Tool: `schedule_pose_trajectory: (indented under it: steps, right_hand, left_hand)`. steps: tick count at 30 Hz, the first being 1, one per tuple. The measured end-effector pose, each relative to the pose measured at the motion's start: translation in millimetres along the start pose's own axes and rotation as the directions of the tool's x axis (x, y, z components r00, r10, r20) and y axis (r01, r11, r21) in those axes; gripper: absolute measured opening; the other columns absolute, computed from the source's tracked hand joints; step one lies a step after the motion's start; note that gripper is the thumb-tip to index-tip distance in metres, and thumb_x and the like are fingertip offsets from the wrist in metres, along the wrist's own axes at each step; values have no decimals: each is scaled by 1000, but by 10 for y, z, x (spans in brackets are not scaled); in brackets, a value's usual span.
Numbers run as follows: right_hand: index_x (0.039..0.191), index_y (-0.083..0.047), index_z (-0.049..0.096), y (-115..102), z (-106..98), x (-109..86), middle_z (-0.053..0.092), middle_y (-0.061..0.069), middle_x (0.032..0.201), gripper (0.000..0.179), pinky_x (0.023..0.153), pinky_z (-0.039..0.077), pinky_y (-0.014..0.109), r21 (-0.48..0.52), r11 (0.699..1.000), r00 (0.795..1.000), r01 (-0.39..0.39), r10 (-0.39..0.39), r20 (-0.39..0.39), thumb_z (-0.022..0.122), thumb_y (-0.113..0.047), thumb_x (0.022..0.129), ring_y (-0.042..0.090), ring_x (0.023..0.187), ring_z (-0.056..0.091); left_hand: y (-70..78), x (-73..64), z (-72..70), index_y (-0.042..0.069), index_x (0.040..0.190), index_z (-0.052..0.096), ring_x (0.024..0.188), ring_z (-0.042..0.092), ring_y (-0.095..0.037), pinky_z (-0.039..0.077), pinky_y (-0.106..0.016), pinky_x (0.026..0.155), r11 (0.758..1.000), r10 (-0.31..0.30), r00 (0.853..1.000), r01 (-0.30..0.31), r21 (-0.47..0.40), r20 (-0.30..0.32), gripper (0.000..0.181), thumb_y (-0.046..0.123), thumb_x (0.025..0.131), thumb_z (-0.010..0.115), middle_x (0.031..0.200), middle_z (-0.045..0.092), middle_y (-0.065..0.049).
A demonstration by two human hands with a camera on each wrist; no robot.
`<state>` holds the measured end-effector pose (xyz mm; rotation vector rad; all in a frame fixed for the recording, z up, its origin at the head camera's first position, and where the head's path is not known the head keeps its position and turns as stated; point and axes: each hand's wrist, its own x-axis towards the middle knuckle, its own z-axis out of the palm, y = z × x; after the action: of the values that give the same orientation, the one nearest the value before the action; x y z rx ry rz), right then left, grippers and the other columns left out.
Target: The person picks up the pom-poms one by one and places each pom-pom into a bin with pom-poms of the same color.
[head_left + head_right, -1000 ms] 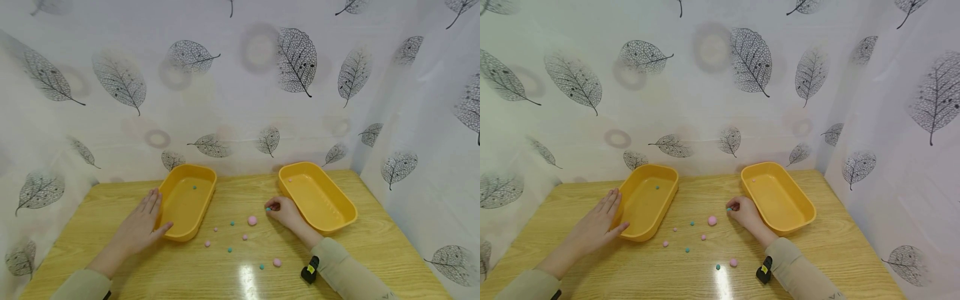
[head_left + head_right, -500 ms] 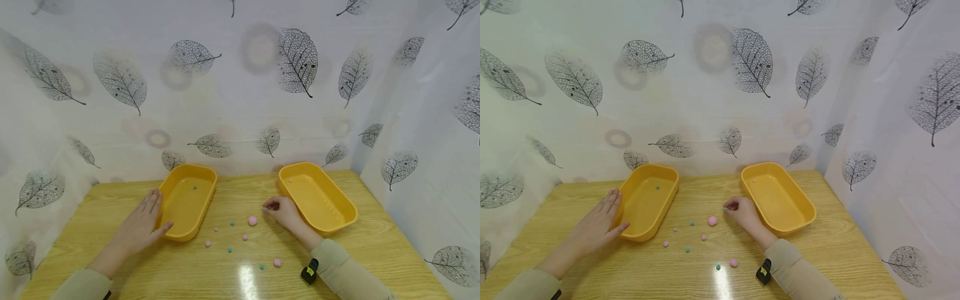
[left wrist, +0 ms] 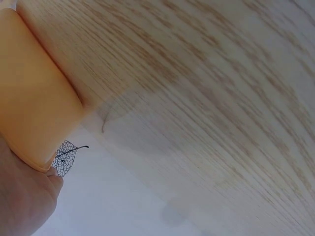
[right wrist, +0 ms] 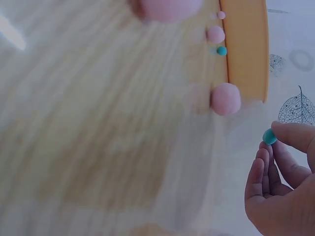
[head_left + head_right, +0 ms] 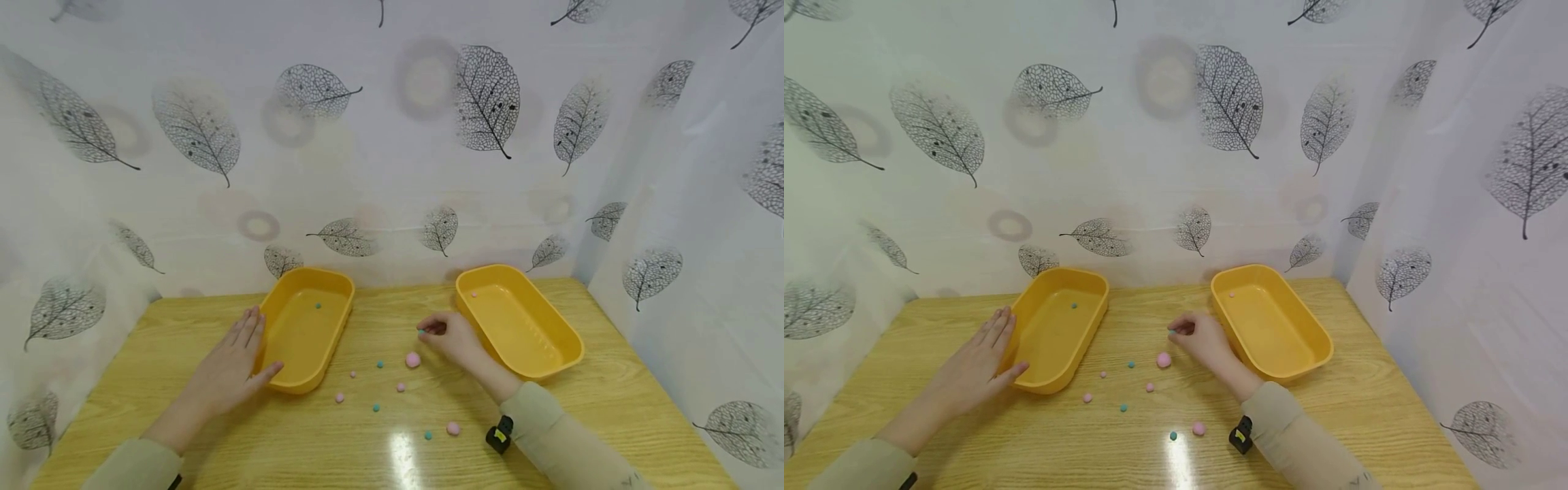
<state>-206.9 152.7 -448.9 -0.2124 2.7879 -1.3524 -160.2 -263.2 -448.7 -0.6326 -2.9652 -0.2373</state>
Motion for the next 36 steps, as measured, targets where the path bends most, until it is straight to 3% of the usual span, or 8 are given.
schedule_pose_trajectory:
  steps: [11, 17, 26, 36]
  right_hand:
    - [108, -3, 81, -359, 21, 205, 79, 12, 99, 14, 77, 61, 28, 37, 998, 998, 44, -45, 33, 79, -9, 96, 19, 88, 73]
    - [111, -3, 81, -548, 82, 297, 80, 13, 103, 18, 81, 63, 28, 65, 997, 997, 39, -43, 61, 78, -13, 97, 20, 92, 74]
    - [113, 0, 80, -761, 188, 409, 80, 15, 106, 20, 79, 61, 25, 143, 989, 994, 45, -60, 97, 78, -11, 97, 21, 94, 75]
    - [118, 1, 78, -916, 310, 545, 80, 17, 113, 25, 88, 62, 28, 231, 972, 988, 36, -69, 135, 78, -12, 97, 25, 103, 75]
  left_hand:
    - [-7, 6, -5, -15, 161, 24, 161, 21, -50, 2, -41, 137, 1000, -3, 1000, 3, 3, 13, 96, 60, 107, 49, 173, 13, -33]
    - [-15, 6, 6, -16, 161, 24, 161, 20, -50, -2, -38, 137, 1000, 1, 1000, -1, -2, 8, 95, 59, 108, 49, 173, 13, -33]
    - [-6, 14, -9, -15, 161, 24, 160, 22, -50, 17, -53, 136, 1000, -4, 1000, 4, 10, 8, 96, 60, 107, 50, 173, 14, -33]
    - [-11, 11, 2, -16, 161, 24, 160, 23, -51, 8, -46, 138, 1000, 4, 1000, -4, -6, -7, 95, 58, 107, 51, 172, 16, -34]
